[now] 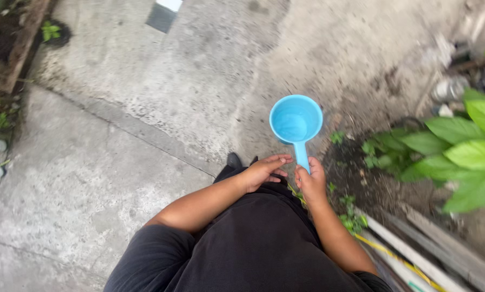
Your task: The person carries a blue scoop, refills it with water from a white bucket, and waters different potted plants in an outdoor area.
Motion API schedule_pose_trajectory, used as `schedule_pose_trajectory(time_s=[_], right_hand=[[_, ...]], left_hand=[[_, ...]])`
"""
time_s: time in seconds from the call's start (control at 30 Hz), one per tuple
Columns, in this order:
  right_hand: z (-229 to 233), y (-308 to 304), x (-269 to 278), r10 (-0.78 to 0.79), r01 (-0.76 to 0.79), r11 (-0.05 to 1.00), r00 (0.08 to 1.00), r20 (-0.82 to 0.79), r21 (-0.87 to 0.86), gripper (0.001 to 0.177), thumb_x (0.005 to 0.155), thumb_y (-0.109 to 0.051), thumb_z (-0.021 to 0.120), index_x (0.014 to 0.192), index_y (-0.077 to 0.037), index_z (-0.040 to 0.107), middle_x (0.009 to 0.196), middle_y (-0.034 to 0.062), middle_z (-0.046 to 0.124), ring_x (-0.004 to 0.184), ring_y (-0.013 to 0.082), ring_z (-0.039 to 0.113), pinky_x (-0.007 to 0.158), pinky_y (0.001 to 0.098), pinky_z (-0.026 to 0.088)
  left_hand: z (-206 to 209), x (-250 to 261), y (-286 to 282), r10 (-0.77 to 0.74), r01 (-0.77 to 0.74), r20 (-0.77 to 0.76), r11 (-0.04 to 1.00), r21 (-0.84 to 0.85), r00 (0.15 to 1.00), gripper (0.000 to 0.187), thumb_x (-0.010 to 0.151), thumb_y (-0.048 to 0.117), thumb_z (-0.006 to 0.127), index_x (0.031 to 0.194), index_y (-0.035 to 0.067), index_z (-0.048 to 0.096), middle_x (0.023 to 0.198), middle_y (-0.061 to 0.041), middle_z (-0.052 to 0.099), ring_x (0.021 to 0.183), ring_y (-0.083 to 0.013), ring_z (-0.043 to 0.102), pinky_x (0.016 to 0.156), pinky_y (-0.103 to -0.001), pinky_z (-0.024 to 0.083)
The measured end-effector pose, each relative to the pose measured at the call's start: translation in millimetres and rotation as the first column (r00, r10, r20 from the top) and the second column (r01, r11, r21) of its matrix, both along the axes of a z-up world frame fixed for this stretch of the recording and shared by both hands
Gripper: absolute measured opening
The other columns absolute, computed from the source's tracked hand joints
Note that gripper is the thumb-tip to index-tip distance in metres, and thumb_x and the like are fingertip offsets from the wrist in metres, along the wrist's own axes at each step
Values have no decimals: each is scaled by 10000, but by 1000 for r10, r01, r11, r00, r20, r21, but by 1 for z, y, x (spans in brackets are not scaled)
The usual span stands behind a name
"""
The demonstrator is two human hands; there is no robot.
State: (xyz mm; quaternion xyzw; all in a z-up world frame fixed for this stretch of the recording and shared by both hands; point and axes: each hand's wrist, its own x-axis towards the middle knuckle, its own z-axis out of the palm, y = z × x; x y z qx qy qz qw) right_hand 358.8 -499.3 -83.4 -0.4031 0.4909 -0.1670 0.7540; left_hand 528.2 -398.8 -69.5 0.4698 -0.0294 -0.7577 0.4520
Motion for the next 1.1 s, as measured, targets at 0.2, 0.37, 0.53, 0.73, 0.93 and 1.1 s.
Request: schedule_pose_trajectory(time_s=[0.2, 0.37, 0.53, 0.73, 0.93, 1.1], right_hand=[[5, 15, 137, 293, -304, 950, 946, 141, 66, 133, 926, -24, 538, 1055, 3, 556, 653, 42, 533, 429, 73, 419, 381, 220, 310], [12, 14, 212, 446, -472, 875, 873, 196, 108, 131, 946, -47, 524, 1061, 10, 544, 662, 53, 546, 436, 75, 435, 383, 217, 315], [7, -1, 275, 590, -603, 795, 795, 144, 71, 127, 929, -45, 516, 1035, 11, 556, 664, 54, 547, 435, 77, 438, 378, 212, 315], [-40, -43, 377, 660, -670, 741, 740, 126, 50, 94, 915, -16, 534, 1006, 0, 554, 679, 54, 564, 458, 77, 450, 404, 214, 340], [-56, -89, 526, 797, -791, 599, 604, -3, -124, 145, 899, -35, 557, 1028, 2, 613, 652, 42, 583, 455, 86, 484, 405, 231, 373], [-58, -112, 644, 849, -865, 430, 485, -209, -258, 155, 879, -47, 577, 1017, 9, 620, 644, 60, 631, 489, 92, 556, 433, 245, 427]], left_hand=[[1, 91, 51, 310, -306, 63, 950, -64, 949, 482, 1010, 376, 533, 1443, 164, 524, 1398, 23, 578, 1066, -106, 581, 920, -321, 501], [5, 134, 75, 542, -539, 30, 838, -83, 840, 509, 1016, 351, 523, 1472, 128, 496, 1407, 14, 592, 1052, -112, 598, 927, -332, 501], [3, 186, 71, 585, -579, 46, 810, -98, 810, 532, 1016, 368, 512, 1488, 126, 482, 1411, 16, 587, 1075, -96, 597, 952, -333, 495], [-30, 278, 38, 572, -565, 135, 820, -89, 809, 556, 1009, 412, 521, 1497, 146, 491, 1364, -11, 604, 1094, -100, 594, 938, -326, 480], [-59, 410, -15, 657, -667, 196, 745, -23, 728, 497, 989, 410, 525, 1414, 154, 558, 1328, 50, 634, 1056, -108, 600, 903, -334, 476], [-73, 496, -43, 725, -749, 233, 662, 27, 648, 438, 987, 390, 541, 1374, 187, 573, 1291, 40, 653, 1027, -116, 619, 887, -335, 474]])
